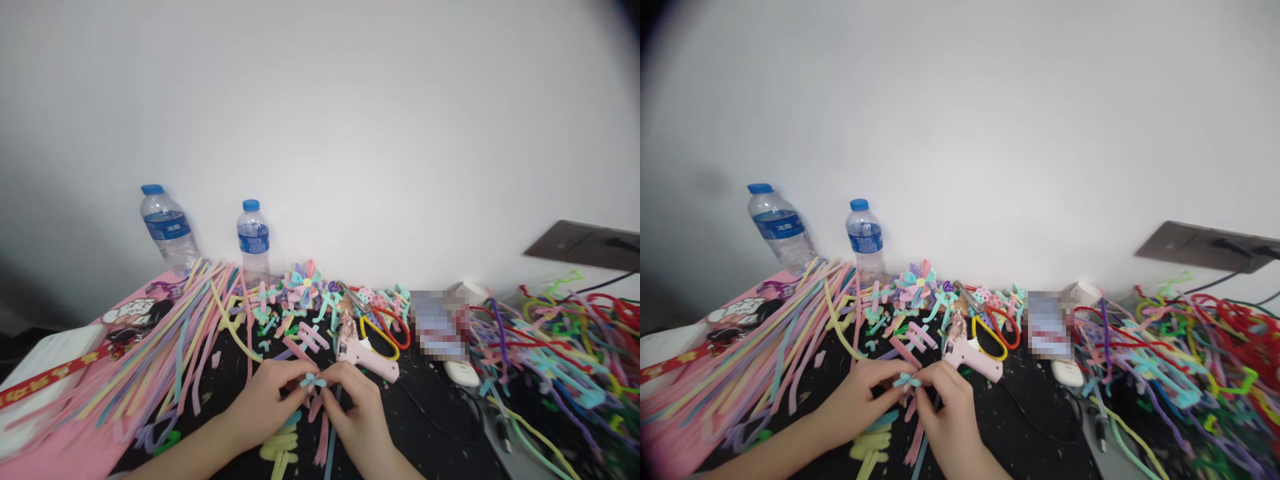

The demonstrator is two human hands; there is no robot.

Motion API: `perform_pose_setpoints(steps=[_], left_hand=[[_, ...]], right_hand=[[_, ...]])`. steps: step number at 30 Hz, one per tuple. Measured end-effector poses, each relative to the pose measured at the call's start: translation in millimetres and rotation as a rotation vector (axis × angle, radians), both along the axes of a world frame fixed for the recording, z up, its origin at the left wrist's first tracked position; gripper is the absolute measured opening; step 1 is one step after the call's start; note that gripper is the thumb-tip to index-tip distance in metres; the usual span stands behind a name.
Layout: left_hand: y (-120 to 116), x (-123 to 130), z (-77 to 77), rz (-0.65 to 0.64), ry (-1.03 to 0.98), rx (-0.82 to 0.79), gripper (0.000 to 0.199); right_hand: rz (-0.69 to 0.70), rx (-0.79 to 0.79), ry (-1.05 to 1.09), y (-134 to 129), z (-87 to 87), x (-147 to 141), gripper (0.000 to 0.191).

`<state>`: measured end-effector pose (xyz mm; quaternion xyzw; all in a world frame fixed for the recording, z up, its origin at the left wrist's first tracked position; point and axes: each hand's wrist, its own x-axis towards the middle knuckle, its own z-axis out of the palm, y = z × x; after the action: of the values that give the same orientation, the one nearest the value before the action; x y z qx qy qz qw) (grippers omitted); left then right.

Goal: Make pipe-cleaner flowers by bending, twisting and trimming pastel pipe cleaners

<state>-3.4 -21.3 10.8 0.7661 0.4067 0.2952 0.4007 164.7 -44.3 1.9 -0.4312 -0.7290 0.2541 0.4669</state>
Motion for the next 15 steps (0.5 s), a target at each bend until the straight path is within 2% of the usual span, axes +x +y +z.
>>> perform_pose_setpoints(steps=[3,8,12,15], left_hand=[[-2.6,-0.2,1.6,-0.047,-0.086,-0.027,0.028],[-1.2,0.7,3.8,-0.044,-0.124,-0.120,0.021],[2.9,0.6,-2.1,-0.023,-0.171,-0.178,0.026],[5.8,-1.0,-4.2,-0.016,-0.155,-0.133,0.026]], right_hand=[[-0.005,0.031,-0.041,-1.6,-3.3,0.8,0.019],[-0.057,0.024,-0.094,-3.2,-7.5,3.4,0.014],[0.013,0.061,-0.054,-0.4,-3.0,5.4,0.012],[0.058,0.075,-0.025,2.3,0.9,7.0,0.016]])
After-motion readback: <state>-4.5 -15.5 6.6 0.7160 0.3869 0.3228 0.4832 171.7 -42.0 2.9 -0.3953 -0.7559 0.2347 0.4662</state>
